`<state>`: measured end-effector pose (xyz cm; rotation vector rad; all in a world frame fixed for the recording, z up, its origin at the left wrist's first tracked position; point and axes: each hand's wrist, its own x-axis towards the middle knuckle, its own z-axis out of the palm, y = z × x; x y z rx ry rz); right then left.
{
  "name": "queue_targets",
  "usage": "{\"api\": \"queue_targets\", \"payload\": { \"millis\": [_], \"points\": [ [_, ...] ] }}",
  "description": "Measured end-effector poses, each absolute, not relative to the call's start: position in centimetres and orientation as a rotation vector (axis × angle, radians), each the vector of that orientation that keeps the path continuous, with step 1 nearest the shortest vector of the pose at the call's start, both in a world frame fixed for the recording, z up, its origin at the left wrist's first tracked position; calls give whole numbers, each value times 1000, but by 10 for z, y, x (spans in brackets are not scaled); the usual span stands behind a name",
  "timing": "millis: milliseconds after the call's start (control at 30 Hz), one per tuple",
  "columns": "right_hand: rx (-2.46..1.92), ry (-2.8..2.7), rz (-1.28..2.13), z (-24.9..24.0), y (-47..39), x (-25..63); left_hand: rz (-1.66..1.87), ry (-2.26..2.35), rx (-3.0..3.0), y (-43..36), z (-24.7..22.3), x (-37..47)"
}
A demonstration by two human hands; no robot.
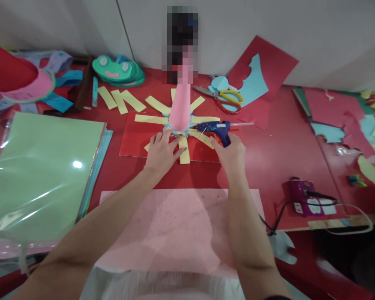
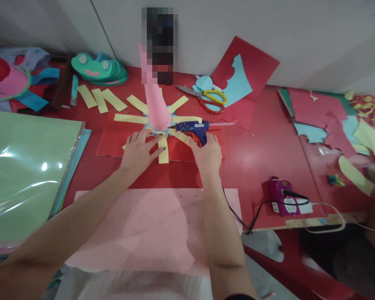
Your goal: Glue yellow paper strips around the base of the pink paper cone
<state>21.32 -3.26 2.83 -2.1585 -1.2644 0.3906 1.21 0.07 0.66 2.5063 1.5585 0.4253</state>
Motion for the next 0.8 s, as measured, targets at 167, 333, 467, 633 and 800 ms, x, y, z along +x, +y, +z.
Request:
{"api": "queue_targets", "payload": {
  "millis": [167,333,467,633,800],
  "points": [
    [-2177,-1279,384,29,-32,211,454,1550,2511,0,5,12],
    [-2220,-1322,366,29,-32,207,462,1542,2505,0,3,12],
    [-2242,-1333,369,27,-31,204,544,1522,2439,3,0,12],
    [-2271,-1337,389,25,-31,204,624,1584,2309,8,-2,12],
    [-2214,-1310,412,23,-30,208,609,1621,2262,8,-2,15]
  ]
}}
